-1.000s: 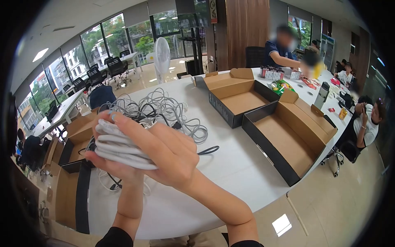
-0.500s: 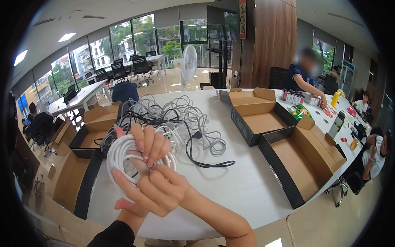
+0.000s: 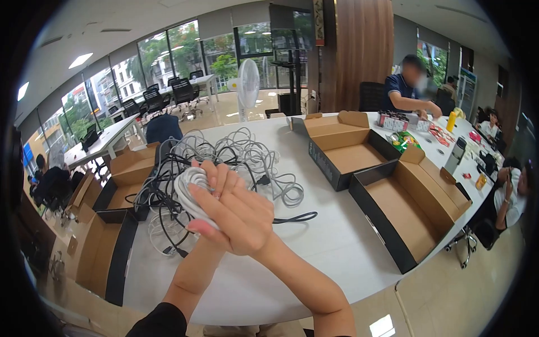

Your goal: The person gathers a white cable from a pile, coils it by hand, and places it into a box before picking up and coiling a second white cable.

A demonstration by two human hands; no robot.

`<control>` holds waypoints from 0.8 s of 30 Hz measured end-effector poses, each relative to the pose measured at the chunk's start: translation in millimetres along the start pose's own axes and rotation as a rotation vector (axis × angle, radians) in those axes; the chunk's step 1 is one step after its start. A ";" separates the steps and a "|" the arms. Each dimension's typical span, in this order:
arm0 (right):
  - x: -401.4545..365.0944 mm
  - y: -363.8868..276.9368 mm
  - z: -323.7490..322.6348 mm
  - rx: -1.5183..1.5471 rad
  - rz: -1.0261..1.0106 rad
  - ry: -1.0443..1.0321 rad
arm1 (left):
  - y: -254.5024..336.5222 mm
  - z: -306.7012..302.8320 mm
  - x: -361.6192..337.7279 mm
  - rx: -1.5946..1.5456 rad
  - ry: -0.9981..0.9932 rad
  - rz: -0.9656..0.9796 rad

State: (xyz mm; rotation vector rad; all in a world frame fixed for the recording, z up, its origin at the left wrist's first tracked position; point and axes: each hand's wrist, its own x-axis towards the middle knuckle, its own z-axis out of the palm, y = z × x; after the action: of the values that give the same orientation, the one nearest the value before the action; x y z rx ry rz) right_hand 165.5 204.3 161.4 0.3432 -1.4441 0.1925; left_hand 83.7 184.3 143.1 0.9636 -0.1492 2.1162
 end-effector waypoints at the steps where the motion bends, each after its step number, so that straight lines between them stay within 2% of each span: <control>1: 2.4 1.8 -3.2 0.027 0.046 0.009 | -2.0 1.5 2.4 0.000 0.049 0.019; 3: 3.9 12.2 -3.6 0.083 0.120 0.149 | -13.2 28.1 6.0 0.171 0.504 0.075; 4: 6.3 16.2 -10.2 0.084 0.241 0.154 | -18.2 39.1 6.7 0.264 0.731 0.099; 5: 8.5 20.1 -20.0 0.086 0.362 0.159 | -11.3 -18.5 -4.1 0.226 -0.028 -0.011; 8: 14.5 46.0 -47.6 0.047 0.653 0.298 | -36.0 -3.0 -1.7 0.647 0.086 -0.064; 9: 16.4 58.3 -66.0 0.074 0.730 0.317 | -47.1 2.8 -0.5 0.775 0.064 -0.080; 11: 20.3 80.7 -104.8 0.032 0.850 0.363 | -68.3 -25.8 -8.4 1.035 -0.143 -0.123; 12: 23.7 92.7 -122.5 -0.037 0.884 0.393 | -76.0 -39.2 -11.0 1.271 -0.297 -0.167; 13: 21.9 109.5 -145.3 -0.124 0.909 0.327 | -87.4 -52.8 -18.9 1.372 -0.358 -0.281; 14: 15.9 128.9 -170.7 -0.213 0.934 0.259 | -101.7 -74.0 -33.0 1.516 -0.413 -0.263; 16: -3.7 168.0 -219.9 -0.345 1.127 0.230 | -128.2 -106.4 -64.4 1.788 -0.520 -0.212; 19: -67.1 232.9 -305.1 -0.738 1.306 0.065 | -131.0 -101.4 -84.5 2.050 -0.738 -0.006; 22: -127.0 243.1 -337.6 -0.592 1.455 0.274 | -132.5 -108.1 -85.7 1.968 -0.729 -0.082; 24: -157.5 251.2 -348.5 -0.604 1.635 0.358 | -133.4 -112.6 -86.0 1.957 -0.741 -0.057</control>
State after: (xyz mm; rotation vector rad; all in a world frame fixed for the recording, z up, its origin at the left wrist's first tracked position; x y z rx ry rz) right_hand 388.3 571.2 3.0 -1.3706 -1.0288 1.0200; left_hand 145.8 267.2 -21.6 2.5903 1.8038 1.1479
